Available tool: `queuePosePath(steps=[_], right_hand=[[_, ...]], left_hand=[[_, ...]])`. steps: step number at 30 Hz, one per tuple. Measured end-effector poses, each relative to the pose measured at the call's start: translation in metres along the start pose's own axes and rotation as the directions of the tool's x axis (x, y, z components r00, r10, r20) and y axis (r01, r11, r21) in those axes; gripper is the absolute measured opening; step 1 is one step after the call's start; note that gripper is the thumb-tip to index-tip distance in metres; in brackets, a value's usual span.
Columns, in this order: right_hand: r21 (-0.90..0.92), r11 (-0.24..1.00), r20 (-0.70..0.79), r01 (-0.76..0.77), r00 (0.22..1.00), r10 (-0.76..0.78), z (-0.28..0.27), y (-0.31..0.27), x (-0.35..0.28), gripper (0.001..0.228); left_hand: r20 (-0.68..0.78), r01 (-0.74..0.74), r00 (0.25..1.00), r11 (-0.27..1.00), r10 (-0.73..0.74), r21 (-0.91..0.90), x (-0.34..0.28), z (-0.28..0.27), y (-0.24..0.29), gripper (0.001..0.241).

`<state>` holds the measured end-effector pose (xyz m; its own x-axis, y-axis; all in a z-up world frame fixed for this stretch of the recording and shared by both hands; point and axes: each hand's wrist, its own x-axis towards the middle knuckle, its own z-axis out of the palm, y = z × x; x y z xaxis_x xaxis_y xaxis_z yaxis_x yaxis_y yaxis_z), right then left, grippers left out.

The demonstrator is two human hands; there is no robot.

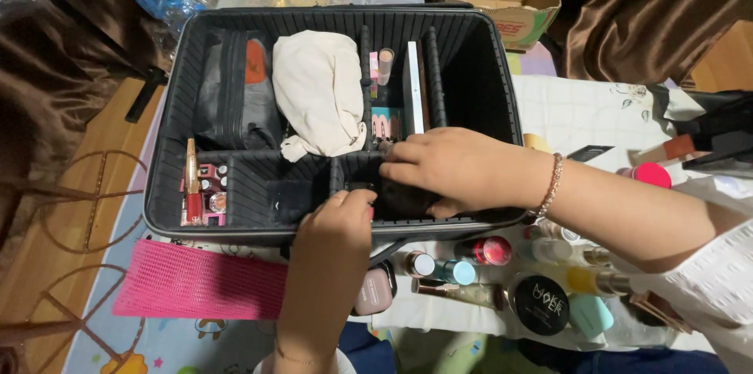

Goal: The person packs various cosmetic items, including bottles, tubes, and compacts, into a black makeup case. They pick up items from a table and place them into the case's compartments.

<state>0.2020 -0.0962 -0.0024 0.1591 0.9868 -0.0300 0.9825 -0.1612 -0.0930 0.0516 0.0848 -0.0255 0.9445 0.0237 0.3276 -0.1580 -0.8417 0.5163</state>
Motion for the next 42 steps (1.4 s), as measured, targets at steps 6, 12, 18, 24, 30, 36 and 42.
queuePosePath(steps=[6, 12, 18, 24, 30, 36, 42], right_hand=[[0.005, 0.999, 0.075, 0.052, 0.996, -0.052, 0.027, 0.009, 0.006, 0.08], [-0.218, 0.973, 0.063, 0.073, 0.996, -0.06, 0.038, 0.0, 0.016, 0.028], [-0.196, 0.979, 0.078, 0.062, 0.996, -0.048, 0.064, 0.003, 0.021, 0.02], [-0.251, 0.96, -0.031, 0.124, 0.99, -0.136, 0.101, 0.008, 0.026, 0.015], [-0.146, 0.986, 0.07, 0.078, 0.995, -0.069, 0.101, 0.01, 0.021, 0.019], [-0.199, 0.976, 0.09, 0.086, 0.994, -0.069, 0.115, 0.017, 0.017, 0.016], [-0.06, 0.995, 0.141, -0.082, 0.986, 0.09, 0.125, 0.017, 0.017, 0.01]], left_hand=[[0.204, 0.241, 0.951, 0.971, -0.234, -0.008, 0.002, 0.003, -0.011, 0.019], [0.266, 0.225, 0.935, 0.973, -0.233, 0.061, 0.008, 0.003, -0.01, 0.021], [0.298, 0.191, 0.929, 0.974, -0.218, 0.12, 0.005, 0.012, -0.016, 0.019], [0.344, 0.258, 0.899, 0.962, -0.272, 0.089, 0.012, 0.007, -0.01, 0.017], [0.333, 0.252, 0.903, 0.963, -0.27, 0.097, 0.01, 0.014, -0.014, 0.02], [0.353, 0.279, 0.889, 0.956, -0.292, 0.088, 0.009, 0.017, -0.015, 0.022], [0.346, 0.315, 0.882, 0.946, -0.32, 0.072, 0.011, 0.012, -0.01, 0.024]])
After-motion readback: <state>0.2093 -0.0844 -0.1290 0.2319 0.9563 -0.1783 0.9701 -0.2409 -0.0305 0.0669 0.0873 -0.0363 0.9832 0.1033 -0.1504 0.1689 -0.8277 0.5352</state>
